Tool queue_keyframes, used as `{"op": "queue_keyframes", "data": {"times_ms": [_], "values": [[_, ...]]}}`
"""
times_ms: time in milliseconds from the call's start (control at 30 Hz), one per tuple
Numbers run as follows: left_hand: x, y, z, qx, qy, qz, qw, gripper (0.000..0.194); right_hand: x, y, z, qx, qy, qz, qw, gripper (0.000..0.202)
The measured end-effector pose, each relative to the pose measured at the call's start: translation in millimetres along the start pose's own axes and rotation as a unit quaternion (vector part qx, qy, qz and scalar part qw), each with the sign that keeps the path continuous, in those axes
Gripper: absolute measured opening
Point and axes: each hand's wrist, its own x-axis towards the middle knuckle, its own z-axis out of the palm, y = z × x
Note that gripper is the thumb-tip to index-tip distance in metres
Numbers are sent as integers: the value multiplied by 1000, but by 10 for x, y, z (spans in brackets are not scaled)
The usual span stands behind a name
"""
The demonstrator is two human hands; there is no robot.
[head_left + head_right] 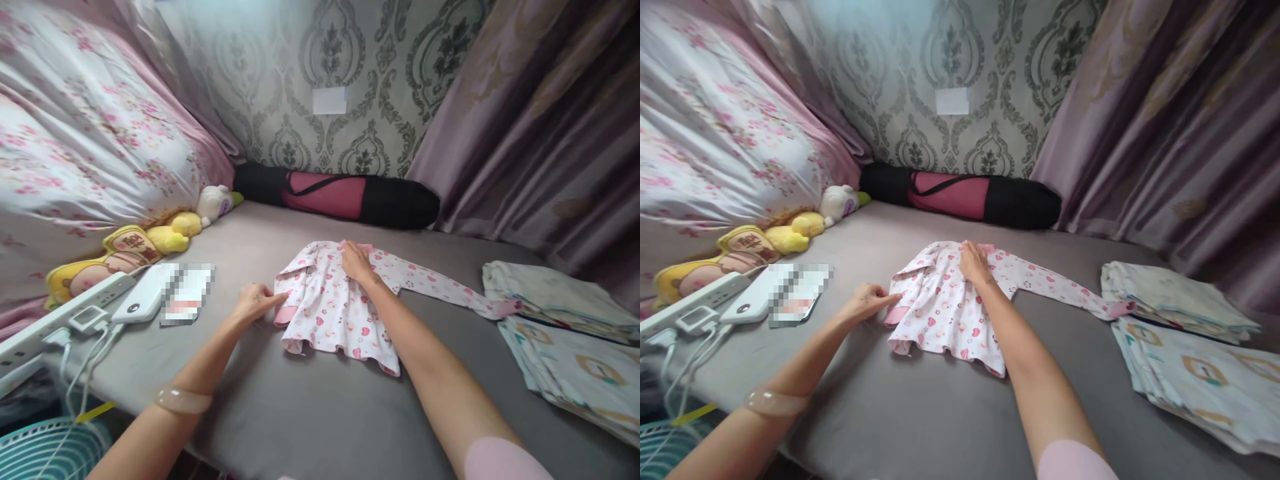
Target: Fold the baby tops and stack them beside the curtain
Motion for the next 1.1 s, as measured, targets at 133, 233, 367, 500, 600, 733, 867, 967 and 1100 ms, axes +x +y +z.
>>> {"op": "queue_keyframes", "data": {"times_ms": [133, 233, 367, 500, 600, 733, 867, 967, 1100], "values": [[74, 62, 157, -11, 13, -14, 1000, 34, 200, -365, 92, 28, -37, -11, 999, 40], [130, 53, 232, -48, 5, -23, 999, 22, 282, -490, 211, 32, -36, 4, 999, 42], [246, 30, 124, -66, 33, 31, 997, 3, 278, -527, 371, 41, -6, 21, 999, 46], [419, 25, -215, 46, 125, 117, 984, 24, 249, -521, 458, 56, 18, 30, 998, 49], [553, -27, -439, 137, 203, 151, 958, 39, 247, -520, 474, 60, 15, 33, 998, 51], [678, -295, -488, 194, 202, 202, 938, 49, 244, -533, 471, 55, 18, 35, 998, 52], [761, -598, -413, 192, 69, 225, 953, 58, 236, -548, 468, 43, 8, 40, 998, 54], [898, -669, -473, 117, 83, 143, 979, 61, 231, -549, 476, 40, 12, 35, 999, 55], [1183, -666, -694, 98, 109, -9, 989, 54, 237, -539, 507, 44, 20, 35, 998, 56]]}}
